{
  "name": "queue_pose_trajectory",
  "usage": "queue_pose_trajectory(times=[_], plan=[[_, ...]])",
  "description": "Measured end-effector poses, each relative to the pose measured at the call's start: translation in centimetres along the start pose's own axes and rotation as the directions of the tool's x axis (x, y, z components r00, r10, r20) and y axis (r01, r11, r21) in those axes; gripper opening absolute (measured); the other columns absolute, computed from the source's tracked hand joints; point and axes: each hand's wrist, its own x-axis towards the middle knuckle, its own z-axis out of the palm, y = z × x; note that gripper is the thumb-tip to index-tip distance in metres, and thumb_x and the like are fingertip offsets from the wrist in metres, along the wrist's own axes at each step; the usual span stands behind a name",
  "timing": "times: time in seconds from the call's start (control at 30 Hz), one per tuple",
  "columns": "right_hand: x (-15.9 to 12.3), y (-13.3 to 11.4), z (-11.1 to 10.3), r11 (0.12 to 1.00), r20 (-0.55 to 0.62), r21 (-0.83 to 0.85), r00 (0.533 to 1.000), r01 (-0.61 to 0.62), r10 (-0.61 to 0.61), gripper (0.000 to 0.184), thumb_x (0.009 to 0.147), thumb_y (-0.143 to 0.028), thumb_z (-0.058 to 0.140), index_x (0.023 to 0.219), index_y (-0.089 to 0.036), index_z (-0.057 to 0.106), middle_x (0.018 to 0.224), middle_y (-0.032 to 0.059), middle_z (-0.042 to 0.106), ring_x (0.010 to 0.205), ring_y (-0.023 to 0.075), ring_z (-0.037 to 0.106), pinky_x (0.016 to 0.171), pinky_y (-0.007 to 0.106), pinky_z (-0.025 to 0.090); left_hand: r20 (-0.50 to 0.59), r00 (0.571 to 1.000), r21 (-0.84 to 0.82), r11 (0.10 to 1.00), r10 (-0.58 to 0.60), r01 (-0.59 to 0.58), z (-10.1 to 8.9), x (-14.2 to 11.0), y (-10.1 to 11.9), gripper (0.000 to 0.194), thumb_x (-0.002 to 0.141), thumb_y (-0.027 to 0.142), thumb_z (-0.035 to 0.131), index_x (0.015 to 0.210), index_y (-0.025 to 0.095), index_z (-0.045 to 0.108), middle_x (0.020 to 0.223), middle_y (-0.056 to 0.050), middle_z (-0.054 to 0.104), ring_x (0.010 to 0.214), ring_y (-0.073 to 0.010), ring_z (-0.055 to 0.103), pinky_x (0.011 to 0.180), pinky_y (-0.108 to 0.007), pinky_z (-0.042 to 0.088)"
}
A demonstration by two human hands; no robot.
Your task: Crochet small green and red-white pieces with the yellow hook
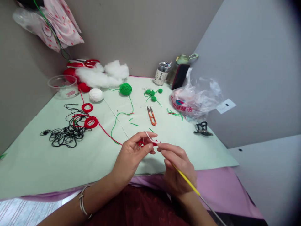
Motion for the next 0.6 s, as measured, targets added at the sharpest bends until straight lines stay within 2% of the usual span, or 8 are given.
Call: queue_pose_trajectory(times=[0.2,0.3,0.37,0.43,0.5,0.6], plan=[[0.3,-0.3,0.5,0.999,-0.045,0.039,0.999,-0.028,0.029,0.024,0.109,-0.021,0.050,0.125,-0.023,0.068,0.110,0.0112,0.079,0.095,0.0206,0.079,0.075,0.034,0.068,-0.073,0.992,0.128,0.988,0.101,-0.091,0.3,0.0,0.2,0.013,0.087,0.023,0.082,0.099,0.027,0.082,0.089,0.002,0.073,0.091,-0.0145,0.066,0.089,-0.026,0.051],[0.3,-0.6,0.7,0.996,-0.075,0.080,0.996,-0.041,0.047,0.024,0.108,-0.019,0.051,0.125,-0.022,0.068,0.111,0.0110,0.078,0.097,0.0200,0.078,0.077,0.033,0.067,-0.117,0.985,0.146,0.983,0.125,-0.107,0.5,0.2,0.2,0.011,0.084,0.021,0.084,0.093,0.024,0.082,0.088,0.000,0.074,0.090,-0.0159,0.066,0.090,-0.028,0.051],[0.2,-0.6,0.9,0.993,-0.082,0.101,0.995,-0.056,0.064,0.026,0.108,-0.018,0.051,0.127,-0.022,0.068,0.112,0.0106,0.078,0.099,0.0200,0.077,0.079,0.034,0.067,-0.129,0.985,0.119,0.988,0.117,-0.101,0.6,0.3,0.1,0.015,0.083,0.019,0.085,0.097,0.023,0.082,0.086,0.001,0.073,0.088,-0.0159,0.066,0.090,-0.029,0.051],[0.0,-0.4,1.0,0.994,-0.072,0.089,0.994,-0.070,0.077,0.029,0.107,-0.016,0.053,0.130,-0.024,0.069,0.113,0.0097,0.077,0.100,0.0201,0.077,0.080,0.034,0.067,-0.116,0.991,0.056,0.996,0.070,-0.064,0.7,0.3,0.2,0.022,0.082,0.019,0.085,0.104,0.023,0.081,0.081,0.002,0.072,0.084,-0.0149,0.066,0.087,-0.028,0.052],[-0.4,0.0,1.0,0.998,-0.057,0.007,0.997,-0.057,0.057,0.034,0.104,-0.013,0.058,0.132,-0.027,0.070,0.113,0.0090,0.076,0.099,0.0210,0.076,0.080,0.035,0.067,-0.071,0.997,-0.033,0.999,-0.007,0.004,0.7,0.2,0.3,0.031,0.082,0.021,0.087,0.112,0.023,0.081,0.079,0.003,0.070,0.080,-0.0130,0.065,0.082,-0.026,0.051],[-0.6,0.8,0.5,0.990,0.015,-0.139,1.000,0.027,-0.025,0.047,0.098,-0.009,0.066,0.138,-0.033,0.070,0.114,0.0088,0.074,0.103,0.0236,0.075,0.081,0.038,0.067,0.050,0.982,-0.168,0.968,-0.183,0.189,0.2,0.2,0.6,0.041,0.082,0.026,0.089,0.121,0.024,0.080,0.078,0.003,0.068,0.073,-0.0097,0.062,0.071,-0.022,0.046]])
